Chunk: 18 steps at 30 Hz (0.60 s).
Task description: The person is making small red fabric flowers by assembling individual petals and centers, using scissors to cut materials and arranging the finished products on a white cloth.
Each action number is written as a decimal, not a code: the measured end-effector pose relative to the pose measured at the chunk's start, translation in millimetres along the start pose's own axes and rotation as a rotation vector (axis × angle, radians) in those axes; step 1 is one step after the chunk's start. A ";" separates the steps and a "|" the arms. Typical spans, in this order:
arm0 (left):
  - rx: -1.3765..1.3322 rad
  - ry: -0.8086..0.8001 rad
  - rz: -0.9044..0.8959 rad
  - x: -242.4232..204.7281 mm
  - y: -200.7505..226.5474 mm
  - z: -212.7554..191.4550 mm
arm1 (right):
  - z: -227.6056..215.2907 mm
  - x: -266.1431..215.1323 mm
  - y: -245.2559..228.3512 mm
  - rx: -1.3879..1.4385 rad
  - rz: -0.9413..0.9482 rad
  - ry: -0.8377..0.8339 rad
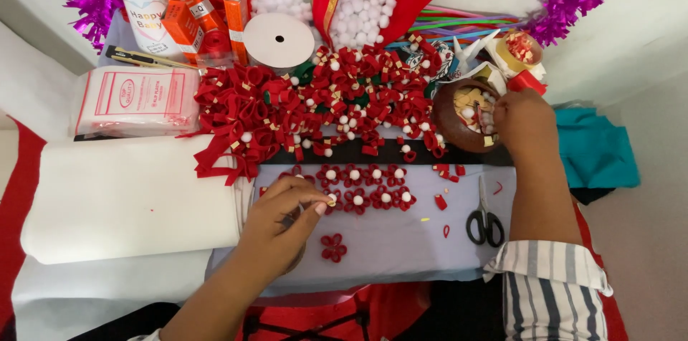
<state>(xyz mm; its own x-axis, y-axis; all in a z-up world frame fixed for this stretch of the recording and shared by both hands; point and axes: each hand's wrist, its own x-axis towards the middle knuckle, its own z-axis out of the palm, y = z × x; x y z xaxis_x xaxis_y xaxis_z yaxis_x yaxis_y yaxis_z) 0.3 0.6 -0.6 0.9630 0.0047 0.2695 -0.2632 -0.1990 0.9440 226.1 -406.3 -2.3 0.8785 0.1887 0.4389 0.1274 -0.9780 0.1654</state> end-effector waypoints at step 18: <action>-0.144 -0.082 -0.178 -9.1 16.7 5.6 | -94.2 -132.3 -183.8 1.933 0.229 -0.216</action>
<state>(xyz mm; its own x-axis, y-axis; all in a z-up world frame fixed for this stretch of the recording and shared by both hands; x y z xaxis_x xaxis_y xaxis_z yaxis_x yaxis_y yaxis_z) -12.5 -8.3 11.7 0.9949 -0.0538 0.0856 -0.0888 -0.0599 0.9942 43.0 -243.0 -7.7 0.9621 0.1995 0.1862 0.1401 0.2243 -0.9644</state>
